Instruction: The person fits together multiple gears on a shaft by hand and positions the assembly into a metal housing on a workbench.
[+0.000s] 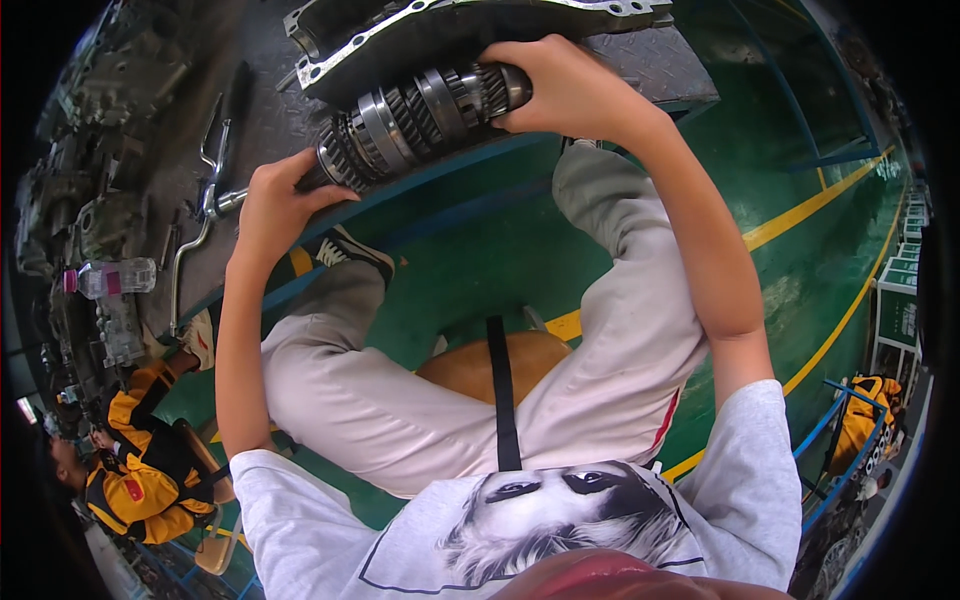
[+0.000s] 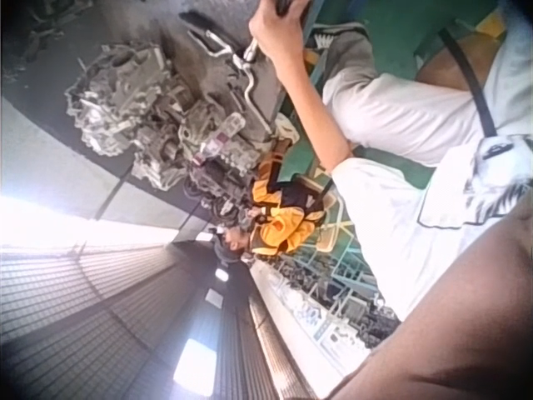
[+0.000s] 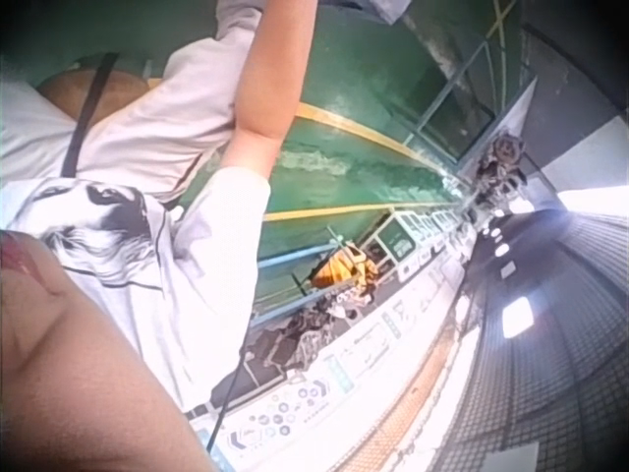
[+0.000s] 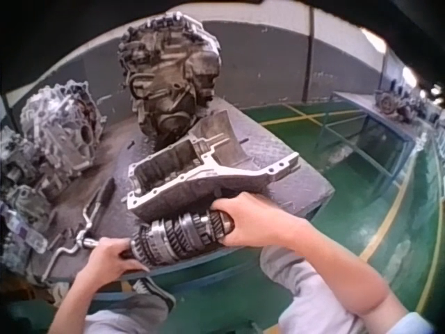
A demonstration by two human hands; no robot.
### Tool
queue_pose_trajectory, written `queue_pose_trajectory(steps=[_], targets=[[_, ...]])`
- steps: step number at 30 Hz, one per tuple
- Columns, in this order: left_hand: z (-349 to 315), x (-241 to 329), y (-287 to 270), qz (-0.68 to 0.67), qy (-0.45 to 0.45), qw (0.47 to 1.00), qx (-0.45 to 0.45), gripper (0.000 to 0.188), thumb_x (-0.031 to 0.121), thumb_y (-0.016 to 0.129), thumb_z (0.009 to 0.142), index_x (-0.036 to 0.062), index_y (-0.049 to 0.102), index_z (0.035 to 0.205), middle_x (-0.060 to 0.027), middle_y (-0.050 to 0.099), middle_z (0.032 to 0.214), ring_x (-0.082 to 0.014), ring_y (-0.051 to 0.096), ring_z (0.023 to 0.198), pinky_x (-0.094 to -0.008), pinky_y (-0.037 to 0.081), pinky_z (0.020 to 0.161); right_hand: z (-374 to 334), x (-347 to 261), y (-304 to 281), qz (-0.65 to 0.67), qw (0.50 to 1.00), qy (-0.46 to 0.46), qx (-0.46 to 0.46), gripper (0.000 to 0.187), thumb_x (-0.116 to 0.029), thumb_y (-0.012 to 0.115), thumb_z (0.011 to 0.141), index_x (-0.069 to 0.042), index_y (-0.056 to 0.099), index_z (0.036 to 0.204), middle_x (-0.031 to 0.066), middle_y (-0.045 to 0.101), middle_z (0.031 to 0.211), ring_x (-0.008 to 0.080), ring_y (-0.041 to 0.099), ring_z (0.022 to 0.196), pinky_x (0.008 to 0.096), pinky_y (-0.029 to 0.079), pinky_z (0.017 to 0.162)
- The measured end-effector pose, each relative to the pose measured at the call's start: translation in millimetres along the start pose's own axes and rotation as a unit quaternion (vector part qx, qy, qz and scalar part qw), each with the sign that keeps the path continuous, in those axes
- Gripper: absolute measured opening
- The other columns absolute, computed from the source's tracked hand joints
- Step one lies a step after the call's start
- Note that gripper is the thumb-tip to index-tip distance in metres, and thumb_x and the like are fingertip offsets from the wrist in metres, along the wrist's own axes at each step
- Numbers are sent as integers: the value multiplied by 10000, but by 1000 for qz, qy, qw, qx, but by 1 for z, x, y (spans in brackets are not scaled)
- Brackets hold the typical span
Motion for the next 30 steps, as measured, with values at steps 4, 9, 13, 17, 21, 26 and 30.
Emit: queue_pose_trajectory(steps=[4,9,13,17,21,26,30], targets=[[-3,6,-1,-2,22,1000,11,328,183,898,736,-12,678,883,-145,684,762,-247,614,630,-345,515,642,5,-16,2,-75,995,-49,32,494,-102,775,695,-103,703,1184,206,730,920,401,707,865,447,579,803],[-4,6,0,6,14,1000,9,354,208,904,734,-8,650,854,-153,662,744,-273,571,614,-357,488,615,5,-21,2,-115,991,-62,43,445,-91,770,703,-92,700,1142,196,728,908,400,709,882,471,579,799],[-3,8,-3,60,17,998,15,375,240,903,735,-9,650,855,-153,652,738,-285,579,622,-361,488,615,1,-22,3,-135,987,-68,57,434,-90,764,710,-80,692,1137,195,730,933,405,706,904,481,582,807],[-2,3,-1,38,-13,999,0,399,268,899,736,-10,644,868,-166,640,737,-304,588,639,-385,487,634,1,-18,8,-122,990,-52,36,461,-115,768,710,-68,676,1159,202,728,965,414,702,927,488,579,829],[0,9,-3,44,9,999,10,412,291,892,744,-7,640,876,-185,640,749,-351,585,668,-394,485,644,1,-12,14,-81,997,-16,5,626,-197,796,692,-57,627,1278,230,691,1098,425,676,1020,469,551,928],[-1,3,0,70,-28,997,-19,339,168,876,748,-18,661,934,-176,674,784,-339,568,655,-371,483,651,-2,-9,20,-101,994,25,-22,784,-288,858,723,-68,552,1410,243,641,1225,416,647,1107,446,520,993],[-3,16,-9,104,40,993,27,428,341,879,756,6,629,852,-202,596,710,-403,566,671,-431,451,610,1,-21,18,-98,995,3,7,831,-479,877,735,-66,561,1382,250,650,1185,433,648,1096,492,528,950]])
Point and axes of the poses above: each hand's wrist, its own z-axis towards the middle knuckle, its own y-axis out of the palm, x = y × z, the point moved 10 cm from there along z, towards the middle knuckle
